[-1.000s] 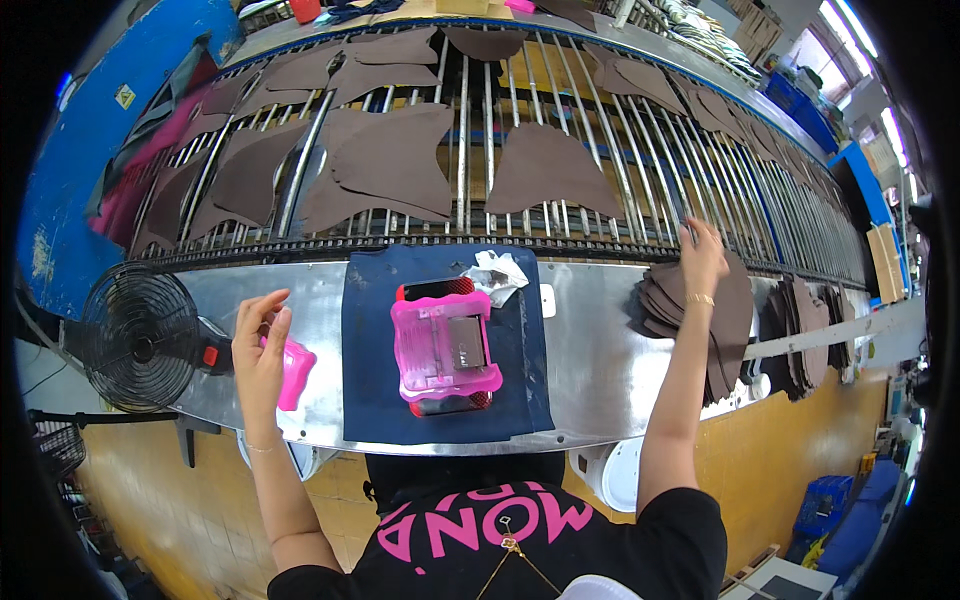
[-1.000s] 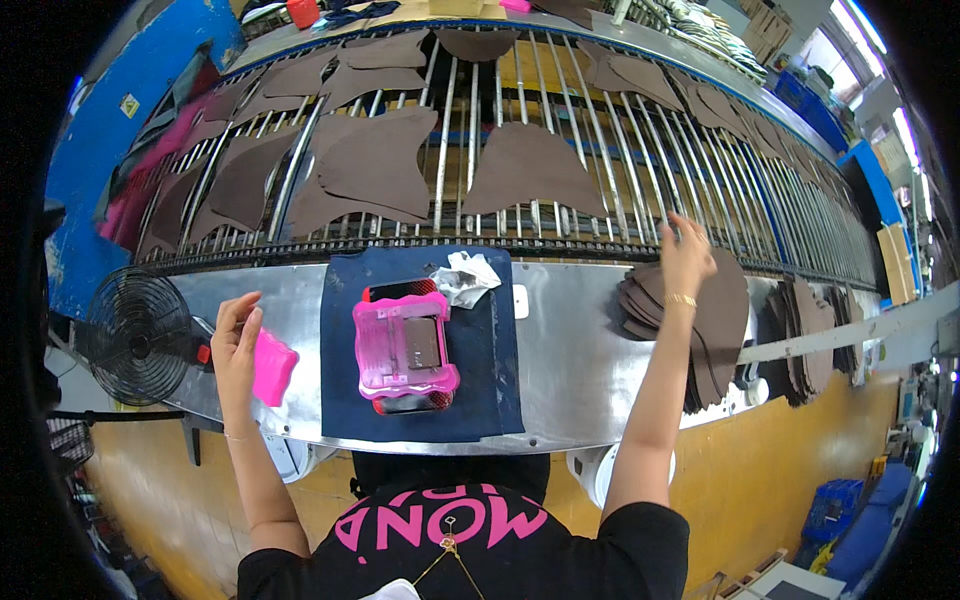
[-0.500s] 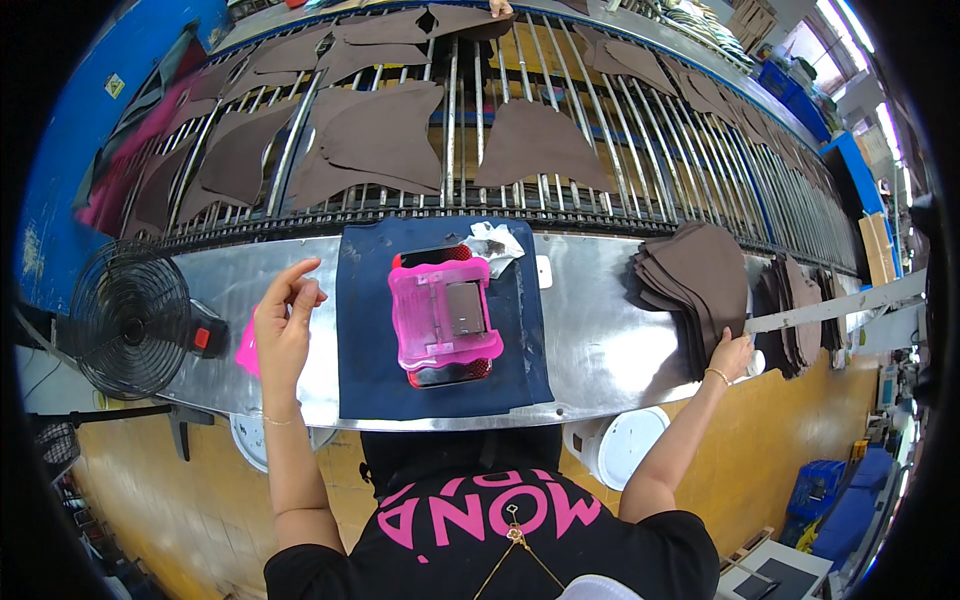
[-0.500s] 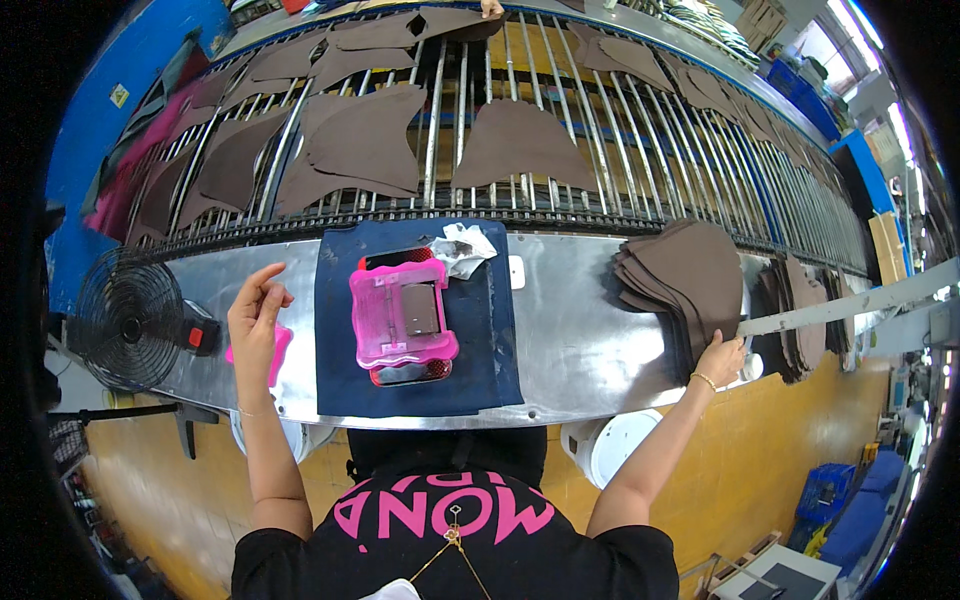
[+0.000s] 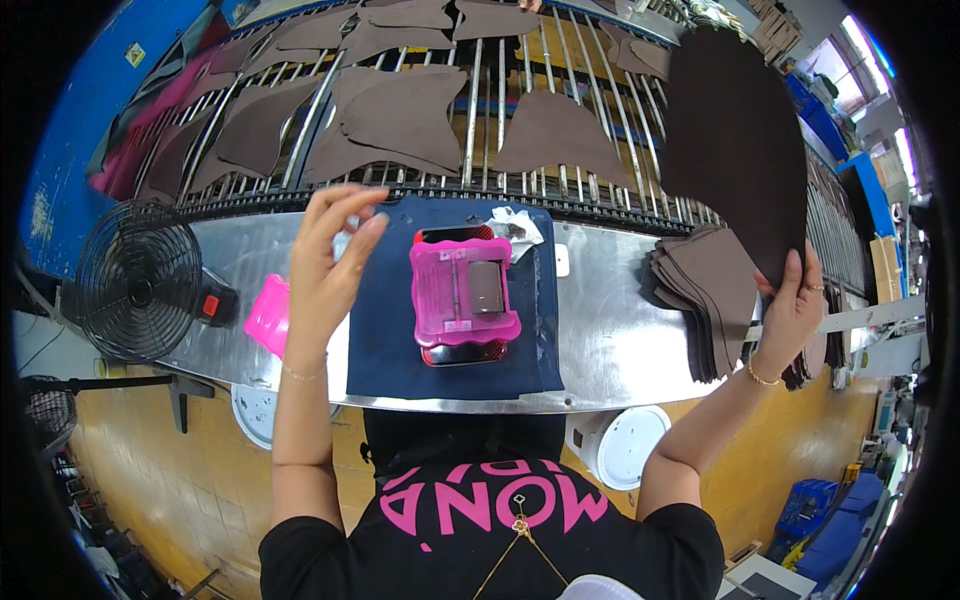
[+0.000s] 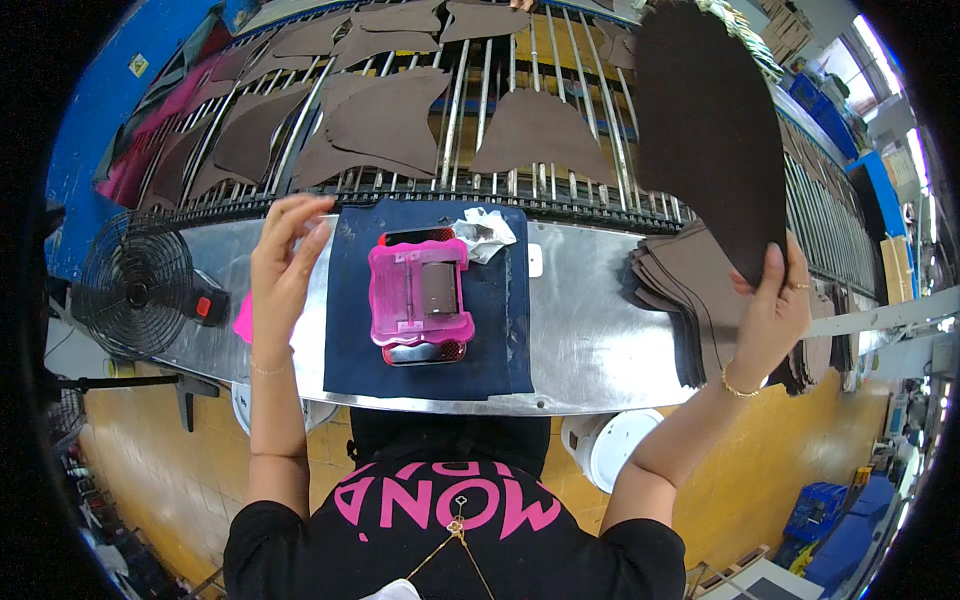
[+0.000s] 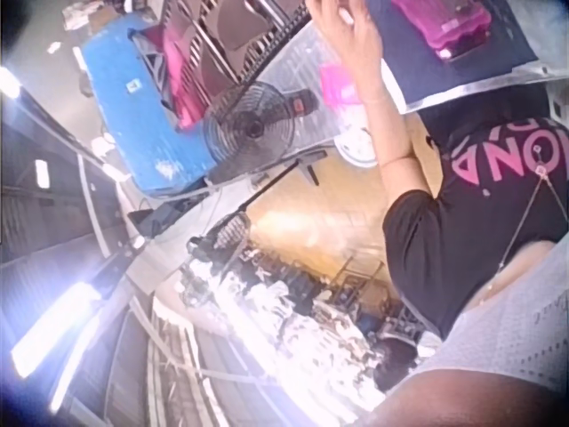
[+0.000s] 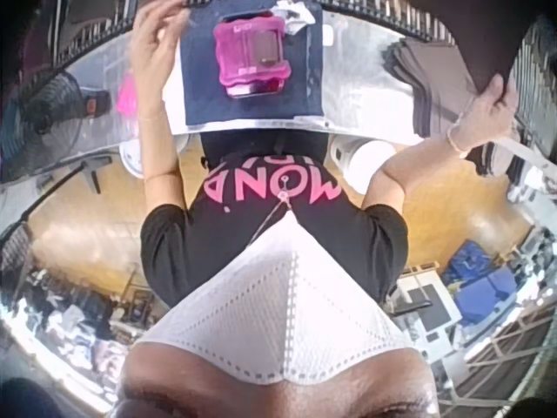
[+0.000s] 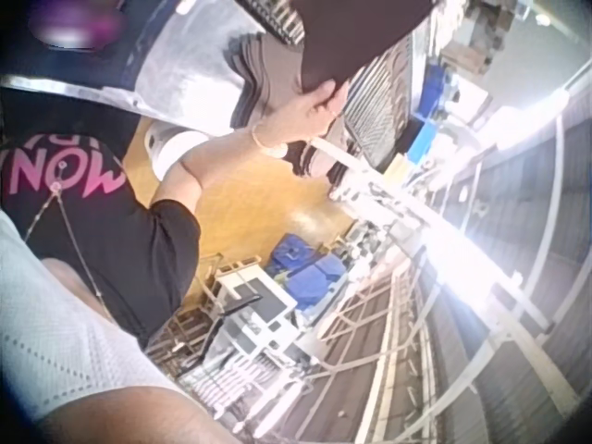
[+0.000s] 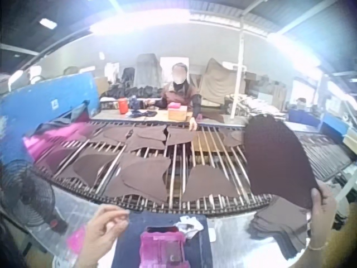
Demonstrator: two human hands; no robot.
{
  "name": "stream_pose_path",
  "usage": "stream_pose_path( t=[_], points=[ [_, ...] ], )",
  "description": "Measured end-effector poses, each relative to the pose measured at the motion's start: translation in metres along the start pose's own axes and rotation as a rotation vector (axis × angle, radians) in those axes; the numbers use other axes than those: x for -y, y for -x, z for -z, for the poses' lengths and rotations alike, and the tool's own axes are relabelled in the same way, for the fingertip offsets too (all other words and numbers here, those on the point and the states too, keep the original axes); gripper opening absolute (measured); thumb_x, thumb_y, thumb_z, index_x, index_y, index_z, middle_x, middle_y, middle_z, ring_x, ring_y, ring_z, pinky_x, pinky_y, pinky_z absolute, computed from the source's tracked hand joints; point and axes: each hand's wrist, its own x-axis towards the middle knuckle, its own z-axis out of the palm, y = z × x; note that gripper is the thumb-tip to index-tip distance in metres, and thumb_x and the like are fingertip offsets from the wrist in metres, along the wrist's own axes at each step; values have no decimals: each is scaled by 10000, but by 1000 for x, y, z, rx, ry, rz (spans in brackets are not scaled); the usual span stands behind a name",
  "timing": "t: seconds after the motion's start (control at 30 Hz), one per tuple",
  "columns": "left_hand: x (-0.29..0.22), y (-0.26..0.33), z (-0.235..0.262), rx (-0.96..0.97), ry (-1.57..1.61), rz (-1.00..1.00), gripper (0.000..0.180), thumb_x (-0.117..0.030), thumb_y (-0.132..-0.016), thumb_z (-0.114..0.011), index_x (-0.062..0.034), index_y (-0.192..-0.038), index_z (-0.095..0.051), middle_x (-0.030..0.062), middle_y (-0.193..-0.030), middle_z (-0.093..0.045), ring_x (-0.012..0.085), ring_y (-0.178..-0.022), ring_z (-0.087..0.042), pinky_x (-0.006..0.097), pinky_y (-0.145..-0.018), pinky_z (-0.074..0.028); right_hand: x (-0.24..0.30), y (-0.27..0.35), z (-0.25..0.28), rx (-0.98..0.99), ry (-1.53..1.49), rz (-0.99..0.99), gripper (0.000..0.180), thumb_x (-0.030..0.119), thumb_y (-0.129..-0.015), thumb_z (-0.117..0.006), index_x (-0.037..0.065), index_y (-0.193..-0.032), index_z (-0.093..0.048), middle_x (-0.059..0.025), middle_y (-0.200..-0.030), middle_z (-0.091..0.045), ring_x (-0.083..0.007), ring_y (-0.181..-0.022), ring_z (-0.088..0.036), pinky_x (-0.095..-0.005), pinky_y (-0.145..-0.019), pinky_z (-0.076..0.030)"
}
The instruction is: The person repeatedly picks up brown material pieces from a stack and places them onto a moving conveyor belt. The person handles the pieces one at a time and positions them on the belt as it moves.
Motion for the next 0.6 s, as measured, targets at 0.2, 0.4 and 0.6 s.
stream_pose_path(
  t=[0.2, 0.4, 0.6],
  points=[
    [-27, -18, -21, -138, 445, 165, 342, -136, -913, -646, 5, -1219, -584, 96, -1033, -663, 170, -910, -670, 242, -714, -546, 75, 46, -81, 201, -650, -152, 283, 184, -973, -586, -39, -1145, -572, -86, -909, -659, -114, -692, -644, -212, -516, -526],
    [-22, -12, 64, -95, 246, 198, 258, -172, -936, -631, -1, -1130, -633, 47, -854, -689, 94, -599, -636, 180, -455, -434, 75, 96, -134, 584, -663, 3, 271, 122, -877, -718, -9, -1088, -607, 3, -806, -624, -56, -717, -593, -211, -666, -488],
    [-33, -2, 117, -211, -69, 92, 242, -167, -897, -687, -11, -1082, -680, 24, -779, -664, 53, -544, -566, 156, -444, -376, 72, 136, -178, 718, -710, 95, 268, 119, -797, -783, 31, -1014, -652, -69, -820, -690, -155, -687, -622, -267, -647, -496]
  ],
)
